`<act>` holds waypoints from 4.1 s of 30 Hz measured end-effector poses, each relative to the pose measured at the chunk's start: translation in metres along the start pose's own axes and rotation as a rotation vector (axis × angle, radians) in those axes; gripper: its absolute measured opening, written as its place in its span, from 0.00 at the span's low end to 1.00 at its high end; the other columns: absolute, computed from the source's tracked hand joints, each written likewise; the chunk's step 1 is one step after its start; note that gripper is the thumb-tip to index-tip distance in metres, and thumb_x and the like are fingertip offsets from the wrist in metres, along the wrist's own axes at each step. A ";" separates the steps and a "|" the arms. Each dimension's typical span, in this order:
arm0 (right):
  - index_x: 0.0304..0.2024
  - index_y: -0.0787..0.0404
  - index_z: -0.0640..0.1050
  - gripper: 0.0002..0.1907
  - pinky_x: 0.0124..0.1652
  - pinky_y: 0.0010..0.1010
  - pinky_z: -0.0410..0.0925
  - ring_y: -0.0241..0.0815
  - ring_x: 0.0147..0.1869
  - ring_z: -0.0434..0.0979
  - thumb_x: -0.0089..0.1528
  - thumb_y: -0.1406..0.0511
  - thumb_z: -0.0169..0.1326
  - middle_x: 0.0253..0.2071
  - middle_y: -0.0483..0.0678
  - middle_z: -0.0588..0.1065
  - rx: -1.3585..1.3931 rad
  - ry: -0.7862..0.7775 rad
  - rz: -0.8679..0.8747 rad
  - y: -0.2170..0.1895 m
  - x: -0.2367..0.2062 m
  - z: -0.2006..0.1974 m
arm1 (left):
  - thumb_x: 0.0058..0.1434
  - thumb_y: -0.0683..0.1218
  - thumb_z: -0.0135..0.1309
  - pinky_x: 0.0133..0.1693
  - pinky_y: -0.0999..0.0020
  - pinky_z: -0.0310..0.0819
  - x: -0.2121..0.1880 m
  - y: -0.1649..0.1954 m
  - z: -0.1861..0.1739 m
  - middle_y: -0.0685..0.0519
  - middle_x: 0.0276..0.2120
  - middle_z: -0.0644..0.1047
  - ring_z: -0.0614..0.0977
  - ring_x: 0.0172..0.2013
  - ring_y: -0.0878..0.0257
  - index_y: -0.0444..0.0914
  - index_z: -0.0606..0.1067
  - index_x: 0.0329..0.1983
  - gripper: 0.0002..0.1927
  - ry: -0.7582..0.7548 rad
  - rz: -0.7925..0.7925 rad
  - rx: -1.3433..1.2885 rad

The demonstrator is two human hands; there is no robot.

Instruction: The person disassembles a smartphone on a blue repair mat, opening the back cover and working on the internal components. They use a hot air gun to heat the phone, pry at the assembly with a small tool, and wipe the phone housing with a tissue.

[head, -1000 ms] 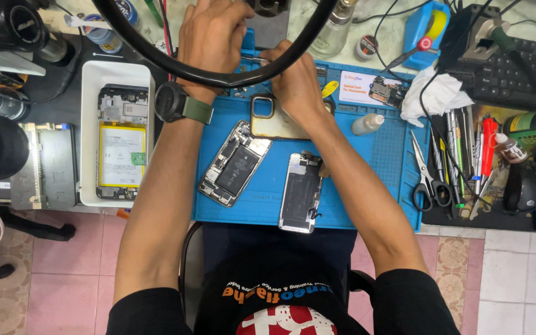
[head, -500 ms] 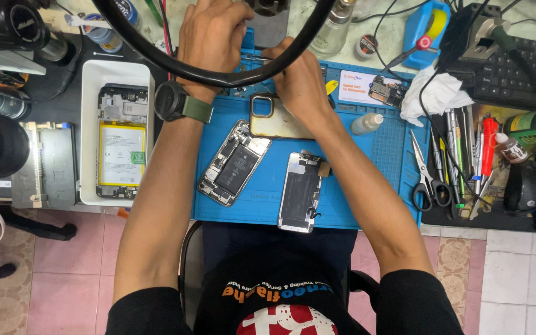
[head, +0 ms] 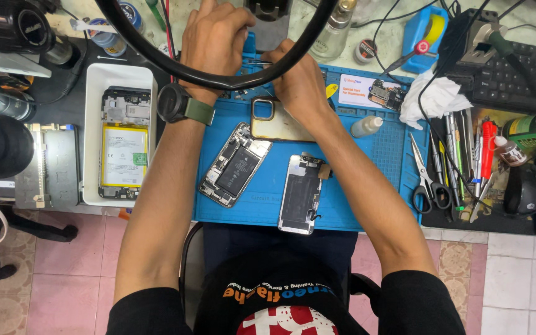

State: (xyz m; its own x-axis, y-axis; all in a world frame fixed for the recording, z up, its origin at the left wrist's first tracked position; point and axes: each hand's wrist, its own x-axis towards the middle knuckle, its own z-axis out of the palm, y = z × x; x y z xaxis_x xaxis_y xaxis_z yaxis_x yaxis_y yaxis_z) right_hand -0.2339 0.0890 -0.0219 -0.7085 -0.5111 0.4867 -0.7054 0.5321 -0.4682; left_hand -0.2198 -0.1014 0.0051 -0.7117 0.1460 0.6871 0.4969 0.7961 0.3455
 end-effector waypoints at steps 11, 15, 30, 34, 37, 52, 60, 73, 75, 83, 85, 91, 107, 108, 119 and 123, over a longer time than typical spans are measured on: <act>0.46 0.64 0.81 0.10 0.43 0.42 0.68 0.53 0.44 0.76 0.62 0.73 0.62 0.40 0.51 0.73 0.013 -0.015 0.024 0.001 0.000 0.002 | 0.52 0.35 0.59 0.46 0.56 0.64 -0.007 -0.001 -0.002 0.52 0.38 0.78 0.75 0.48 0.54 0.41 0.84 0.31 0.09 -0.115 0.027 0.144; 0.47 0.63 0.81 0.12 0.42 0.42 0.69 0.53 0.45 0.76 0.60 0.74 0.61 0.40 0.52 0.73 -0.012 -0.033 0.000 -0.001 0.000 0.002 | 0.53 0.34 0.59 0.49 0.57 0.64 -0.013 -0.002 -0.005 0.55 0.41 0.78 0.75 0.50 0.57 0.41 0.85 0.31 0.09 -0.122 0.028 0.221; 0.44 0.66 0.83 0.11 0.43 0.43 0.70 0.57 0.44 0.78 0.57 0.75 0.62 0.37 0.55 0.76 0.037 -0.008 0.054 0.002 0.004 -0.005 | 0.45 0.43 0.69 0.52 0.54 0.62 -0.014 0.005 -0.007 0.54 0.43 0.77 0.73 0.52 0.57 0.43 0.85 0.29 0.07 -0.256 -0.051 0.308; 0.44 0.68 0.82 0.09 0.42 0.43 0.71 0.57 0.42 0.80 0.60 0.74 0.62 0.38 0.57 0.77 0.107 0.014 0.068 0.002 0.004 -0.006 | 0.44 0.45 0.69 0.52 0.53 0.62 -0.013 0.005 -0.005 0.54 0.42 0.77 0.73 0.51 0.57 0.43 0.85 0.27 0.07 -0.264 -0.047 0.323; 0.43 0.68 0.82 0.08 0.41 0.44 0.71 0.58 0.41 0.80 0.61 0.74 0.63 0.37 0.58 0.77 0.099 0.009 0.053 0.001 0.003 -0.006 | 0.49 0.45 0.69 0.53 0.55 0.62 -0.014 0.005 -0.004 0.55 0.43 0.77 0.73 0.52 0.58 0.43 0.84 0.28 0.05 -0.212 -0.009 0.349; 0.42 0.70 0.82 0.08 0.38 0.43 0.71 0.59 0.41 0.80 0.60 0.77 0.59 0.42 0.62 0.77 0.112 0.009 0.128 0.005 -0.007 -0.022 | 0.53 0.42 0.65 0.53 0.54 0.61 -0.014 0.003 -0.003 0.54 0.42 0.78 0.74 0.52 0.57 0.45 0.84 0.24 0.04 -0.201 0.055 0.414; 0.48 0.69 0.82 0.10 0.36 0.39 0.71 0.51 0.35 0.80 0.65 0.73 0.58 0.37 0.57 0.77 0.134 0.010 0.210 -0.015 -0.023 -0.044 | 0.55 0.38 0.61 0.53 0.57 0.61 -0.016 0.001 -0.009 0.58 0.39 0.81 0.77 0.48 0.60 0.41 0.81 0.28 0.04 -0.153 0.054 0.229; 0.50 0.66 0.82 0.10 0.32 0.27 0.65 0.38 0.31 0.73 0.67 0.69 0.59 0.37 0.51 0.77 0.175 0.001 0.344 -0.068 -0.098 -0.122 | 0.54 0.37 0.61 0.50 0.55 0.62 -0.040 0.002 -0.002 0.58 0.32 0.81 0.79 0.42 0.58 0.44 0.82 0.44 0.15 -0.304 -0.032 0.214; 0.51 0.65 0.82 0.11 0.30 0.26 0.63 0.35 0.31 0.71 0.66 0.69 0.60 0.36 0.49 0.76 0.203 0.013 0.423 -0.067 -0.119 -0.135 | 0.56 0.38 0.61 0.49 0.55 0.62 -0.042 0.002 0.003 0.57 0.31 0.80 0.78 0.41 0.58 0.43 0.81 0.44 0.13 -0.268 -0.025 0.224; 0.51 0.67 0.83 0.11 0.35 0.27 0.60 0.33 0.35 0.67 0.67 0.71 0.63 0.36 0.48 0.72 0.101 0.281 0.623 -0.018 -0.210 -0.170 | 0.64 0.37 0.57 0.51 0.52 0.62 -0.045 0.006 0.009 0.51 0.37 0.81 0.77 0.45 0.54 0.41 0.81 0.47 0.10 -0.246 -0.022 0.305; 0.51 0.67 0.82 0.10 0.37 0.28 0.62 0.35 0.37 0.69 0.68 0.71 0.62 0.38 0.48 0.73 0.029 0.306 0.626 -0.004 -0.228 -0.166 | 0.66 0.37 0.57 0.54 0.51 0.62 -0.048 0.019 -0.002 0.48 0.39 0.80 0.78 0.47 0.54 0.42 0.81 0.49 0.11 -0.254 -0.025 0.388; 0.52 0.68 0.83 0.08 0.48 0.38 0.65 0.49 0.48 0.71 0.70 0.71 0.62 0.43 0.53 0.71 -0.292 0.338 0.508 0.029 -0.268 -0.164 | 0.67 0.40 0.55 0.50 0.52 0.63 -0.106 0.134 -0.021 0.43 0.49 0.76 0.75 0.50 0.46 0.34 0.76 0.55 0.14 -0.188 -0.244 0.105; 0.50 0.66 0.83 0.07 0.52 0.46 0.63 0.56 0.51 0.70 0.71 0.70 0.60 0.44 0.53 0.75 -0.627 0.330 0.583 0.081 -0.292 -0.185 | 0.45 0.41 0.70 0.39 0.52 0.78 -0.109 0.237 0.020 0.29 0.54 0.62 0.72 0.49 0.35 0.25 0.57 0.65 0.48 -0.444 -0.575 -0.058; 0.50 0.65 0.83 0.07 0.52 0.46 0.63 0.56 0.51 0.70 0.70 0.70 0.60 0.44 0.53 0.75 -0.616 0.326 0.579 0.079 -0.289 -0.187 | 0.44 0.39 0.69 0.42 0.51 0.77 -0.110 0.235 0.022 0.29 0.52 0.64 0.73 0.47 0.36 0.23 0.56 0.67 0.50 -0.397 -0.562 -0.109; 0.60 0.69 0.74 0.22 0.36 0.35 0.66 0.47 0.37 0.73 0.65 0.67 0.61 0.46 0.56 0.74 -0.051 0.310 0.425 0.116 -0.179 -0.201 | 0.69 0.36 0.55 0.48 0.55 0.83 -0.147 0.224 0.005 0.38 0.46 0.80 0.84 0.45 0.50 0.21 0.68 0.60 0.19 -0.220 -1.202 -1.756; 0.46 0.71 0.78 0.13 0.44 0.41 0.66 0.54 0.45 0.74 0.65 0.68 0.65 0.44 0.58 0.74 -0.301 0.165 0.282 0.138 -0.151 -0.196 | 0.64 0.38 0.50 0.49 0.51 0.83 -0.155 0.242 -0.028 0.38 0.49 0.79 0.84 0.49 0.50 0.28 0.71 0.57 0.19 -0.196 -1.170 -1.969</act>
State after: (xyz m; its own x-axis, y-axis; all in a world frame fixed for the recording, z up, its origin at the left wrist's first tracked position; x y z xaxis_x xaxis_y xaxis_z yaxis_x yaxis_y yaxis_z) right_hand -0.2204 0.3715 -0.0152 -0.8426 -0.2164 0.4932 -0.4308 0.8205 -0.3758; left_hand 0.0248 0.0519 -0.0001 -0.9165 0.3395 -0.2114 -0.3999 -0.7796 0.4819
